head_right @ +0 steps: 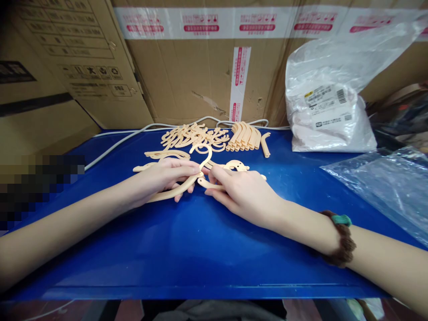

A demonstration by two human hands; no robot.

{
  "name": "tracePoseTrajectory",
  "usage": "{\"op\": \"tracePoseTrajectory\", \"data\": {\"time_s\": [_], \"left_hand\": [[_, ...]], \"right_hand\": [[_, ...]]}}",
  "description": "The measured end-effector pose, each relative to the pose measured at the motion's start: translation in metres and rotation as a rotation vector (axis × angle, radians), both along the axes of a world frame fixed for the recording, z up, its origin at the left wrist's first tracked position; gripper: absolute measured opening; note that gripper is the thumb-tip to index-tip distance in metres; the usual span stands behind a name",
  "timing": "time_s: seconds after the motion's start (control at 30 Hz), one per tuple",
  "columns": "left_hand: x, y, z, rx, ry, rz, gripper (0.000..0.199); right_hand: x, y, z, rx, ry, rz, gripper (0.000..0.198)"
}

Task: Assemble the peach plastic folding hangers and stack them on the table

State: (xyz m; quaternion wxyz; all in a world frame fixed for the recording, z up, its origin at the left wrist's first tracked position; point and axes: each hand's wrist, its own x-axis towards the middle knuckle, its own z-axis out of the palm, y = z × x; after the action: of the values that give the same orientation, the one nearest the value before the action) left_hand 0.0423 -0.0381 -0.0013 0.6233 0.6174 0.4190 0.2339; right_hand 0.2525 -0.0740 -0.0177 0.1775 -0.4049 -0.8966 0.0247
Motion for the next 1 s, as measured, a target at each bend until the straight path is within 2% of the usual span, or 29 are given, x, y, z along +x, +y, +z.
{"op": "tracePoseTrajectory", "data": {"time_s": [0.17,0.57,0.73,1.0], "left_hand": [[-0.0036,0.0013,0.0025,-0.014,0.002,-0.044,0.017],[-0.0069,0.0052,0.0042,-0.055,0.017,-0.126,0.017],[-0.0093,0.0050,0.0049,-0.111,0.013,-0.112,0.019],[-0.0101,0.0043,0.0075,-0.046,0.050,-0.113,0.018]], "right_hand": [[-0.0008,-0.0004,-0.0005,-0.004,0.006,-0.052,0.014],[-0.0011,-0.0003,0.0007,0.129,-0.008,-0.056,0.014],[0.0001,0.0007,-0.0007,0.129,0.004,-0.040,0.013],[0.0016,-0.0016,-0.0034,0.090,0.061,0.021,0.012]]}}
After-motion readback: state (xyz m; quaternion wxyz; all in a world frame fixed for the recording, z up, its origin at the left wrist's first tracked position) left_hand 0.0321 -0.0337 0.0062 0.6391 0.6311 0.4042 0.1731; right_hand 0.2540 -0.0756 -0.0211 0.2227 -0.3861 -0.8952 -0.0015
